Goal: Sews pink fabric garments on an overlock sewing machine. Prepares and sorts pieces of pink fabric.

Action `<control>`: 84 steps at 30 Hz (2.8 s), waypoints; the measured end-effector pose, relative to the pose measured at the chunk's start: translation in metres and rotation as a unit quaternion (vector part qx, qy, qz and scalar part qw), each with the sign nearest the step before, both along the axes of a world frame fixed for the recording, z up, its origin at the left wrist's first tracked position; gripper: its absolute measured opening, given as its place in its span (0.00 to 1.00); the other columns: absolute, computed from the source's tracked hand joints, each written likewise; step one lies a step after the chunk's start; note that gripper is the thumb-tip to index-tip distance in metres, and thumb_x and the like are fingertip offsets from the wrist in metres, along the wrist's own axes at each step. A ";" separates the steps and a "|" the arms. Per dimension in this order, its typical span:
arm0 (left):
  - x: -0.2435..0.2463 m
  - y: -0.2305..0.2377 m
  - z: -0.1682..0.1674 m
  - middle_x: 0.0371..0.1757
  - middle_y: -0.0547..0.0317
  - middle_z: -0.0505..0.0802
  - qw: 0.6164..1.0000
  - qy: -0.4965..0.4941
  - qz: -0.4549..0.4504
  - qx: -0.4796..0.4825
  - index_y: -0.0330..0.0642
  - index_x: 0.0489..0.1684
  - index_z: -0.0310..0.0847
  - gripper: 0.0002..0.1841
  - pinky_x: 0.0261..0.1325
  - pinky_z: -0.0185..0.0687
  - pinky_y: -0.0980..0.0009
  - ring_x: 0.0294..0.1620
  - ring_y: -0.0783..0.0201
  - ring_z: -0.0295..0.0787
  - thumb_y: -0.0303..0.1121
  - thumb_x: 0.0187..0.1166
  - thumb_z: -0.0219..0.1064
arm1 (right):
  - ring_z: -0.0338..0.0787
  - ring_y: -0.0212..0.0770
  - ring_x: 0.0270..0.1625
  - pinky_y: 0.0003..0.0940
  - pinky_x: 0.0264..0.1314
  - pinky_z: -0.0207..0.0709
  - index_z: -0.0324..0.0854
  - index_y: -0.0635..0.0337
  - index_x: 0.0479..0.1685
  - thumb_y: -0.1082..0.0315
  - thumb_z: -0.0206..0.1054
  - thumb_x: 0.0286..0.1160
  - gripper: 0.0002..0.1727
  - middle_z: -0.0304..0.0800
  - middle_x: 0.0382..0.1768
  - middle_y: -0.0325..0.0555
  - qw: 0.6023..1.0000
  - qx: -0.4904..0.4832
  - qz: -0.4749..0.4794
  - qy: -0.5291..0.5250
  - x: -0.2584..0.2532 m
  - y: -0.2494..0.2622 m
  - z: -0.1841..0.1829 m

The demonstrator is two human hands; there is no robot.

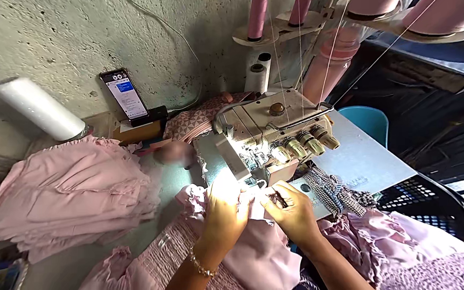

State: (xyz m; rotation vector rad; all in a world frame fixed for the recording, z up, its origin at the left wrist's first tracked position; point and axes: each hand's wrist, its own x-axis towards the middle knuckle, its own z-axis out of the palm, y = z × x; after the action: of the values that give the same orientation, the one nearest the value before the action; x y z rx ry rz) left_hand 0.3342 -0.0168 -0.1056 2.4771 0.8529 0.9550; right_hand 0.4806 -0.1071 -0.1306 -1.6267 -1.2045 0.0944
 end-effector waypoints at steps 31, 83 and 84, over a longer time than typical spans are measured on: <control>0.011 0.012 0.004 0.77 0.22 0.75 0.972 0.116 0.135 -0.152 0.25 0.71 0.77 0.38 0.85 0.41 0.31 0.85 0.27 0.59 0.54 0.73 0.56 | 0.83 0.16 0.31 0.14 0.35 0.77 0.91 0.61 0.43 0.65 0.71 0.67 0.11 0.91 0.31 0.33 0.984 0.034 0.065 0.160 0.004 0.022 -0.013; 0.005 0.065 0.021 0.71 0.23 0.79 0.978 0.126 0.115 -0.120 0.19 0.70 0.73 0.30 0.76 0.61 0.35 0.75 0.30 0.72 0.29 0.70 0.70 | 0.85 0.23 0.30 0.22 0.35 0.79 0.89 0.59 0.43 0.62 0.70 0.73 0.10 0.91 0.29 0.36 0.991 0.000 0.049 0.128 0.011 0.031 -0.014; 0.004 0.062 0.019 0.71 0.24 0.79 0.981 0.123 0.109 -0.100 0.20 0.70 0.74 0.31 0.75 0.61 0.35 0.75 0.29 0.72 0.33 0.70 0.70 | 0.88 0.23 0.32 0.22 0.37 0.82 0.90 0.61 0.44 0.64 0.70 0.72 0.11 0.93 0.31 0.38 0.993 0.022 0.052 0.099 0.012 0.025 -0.015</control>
State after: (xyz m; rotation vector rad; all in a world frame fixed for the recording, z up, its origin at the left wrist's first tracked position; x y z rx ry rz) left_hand 0.3384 0.0453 -0.0869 2.3929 1.2556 0.5987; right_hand 0.4926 -0.0824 -0.1459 -1.4787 -1.1281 0.2867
